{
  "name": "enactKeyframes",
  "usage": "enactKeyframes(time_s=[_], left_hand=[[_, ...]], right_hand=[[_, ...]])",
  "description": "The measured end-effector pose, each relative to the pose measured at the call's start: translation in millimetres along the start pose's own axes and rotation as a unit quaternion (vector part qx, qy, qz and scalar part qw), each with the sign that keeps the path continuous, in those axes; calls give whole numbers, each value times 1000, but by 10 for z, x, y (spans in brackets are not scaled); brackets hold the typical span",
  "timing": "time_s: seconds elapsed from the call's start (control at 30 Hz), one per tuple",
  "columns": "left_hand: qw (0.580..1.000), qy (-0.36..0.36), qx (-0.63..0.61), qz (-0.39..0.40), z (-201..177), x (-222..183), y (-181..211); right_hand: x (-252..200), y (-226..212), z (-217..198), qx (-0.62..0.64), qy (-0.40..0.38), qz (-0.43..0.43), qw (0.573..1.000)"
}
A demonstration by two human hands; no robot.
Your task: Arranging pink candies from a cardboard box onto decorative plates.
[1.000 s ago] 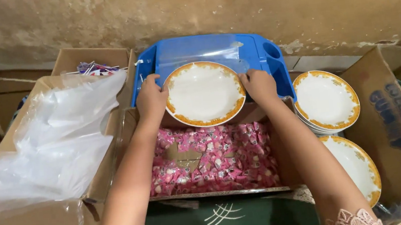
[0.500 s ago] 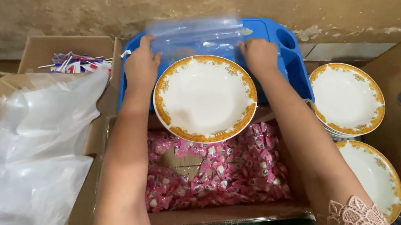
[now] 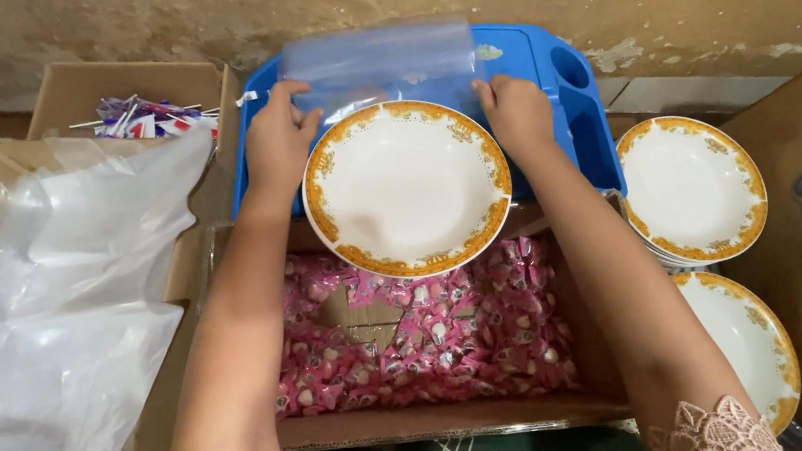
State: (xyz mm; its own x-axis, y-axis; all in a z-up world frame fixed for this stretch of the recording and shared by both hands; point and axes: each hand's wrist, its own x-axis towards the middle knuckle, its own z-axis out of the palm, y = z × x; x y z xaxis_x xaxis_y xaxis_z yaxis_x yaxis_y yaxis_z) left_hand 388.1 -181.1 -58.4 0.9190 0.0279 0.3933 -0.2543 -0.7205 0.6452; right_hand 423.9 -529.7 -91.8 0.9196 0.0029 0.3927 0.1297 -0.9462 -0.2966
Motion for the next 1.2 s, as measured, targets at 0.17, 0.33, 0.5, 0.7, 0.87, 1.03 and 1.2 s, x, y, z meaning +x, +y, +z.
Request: enactKeyframes(time_s=[0.17, 0.33, 0.5, 0.7, 0.87, 1.03, 1.2], left_hand=[[993, -40, -108, -17, -20, -105, -194], [968, -48, -241, -56, -19, -343, -189], [961, 5, -247, -127, -137, -581, 105], [970, 68, -234, -10, -454, -780, 360], [976, 51, -212, -22, -560, -866, 324], [967, 28, -251, -26, -447, -852, 289], [984, -23, -162, -73, -343, -866, 100]], right_hand=[[-203, -202, -375, 120, -106, 40, 986], [-352, -306, -513, 211, -173, 89, 958], [-502, -417, -566, 416, -214, 152, 871], [-807, -482, -722, 553, -118, 159, 809], [-880, -155, -590, 564, -104, 168, 802], [-915, -253, -530, 588, -127, 187, 776], [-975, -497, -531, 603, -156, 195, 757]])
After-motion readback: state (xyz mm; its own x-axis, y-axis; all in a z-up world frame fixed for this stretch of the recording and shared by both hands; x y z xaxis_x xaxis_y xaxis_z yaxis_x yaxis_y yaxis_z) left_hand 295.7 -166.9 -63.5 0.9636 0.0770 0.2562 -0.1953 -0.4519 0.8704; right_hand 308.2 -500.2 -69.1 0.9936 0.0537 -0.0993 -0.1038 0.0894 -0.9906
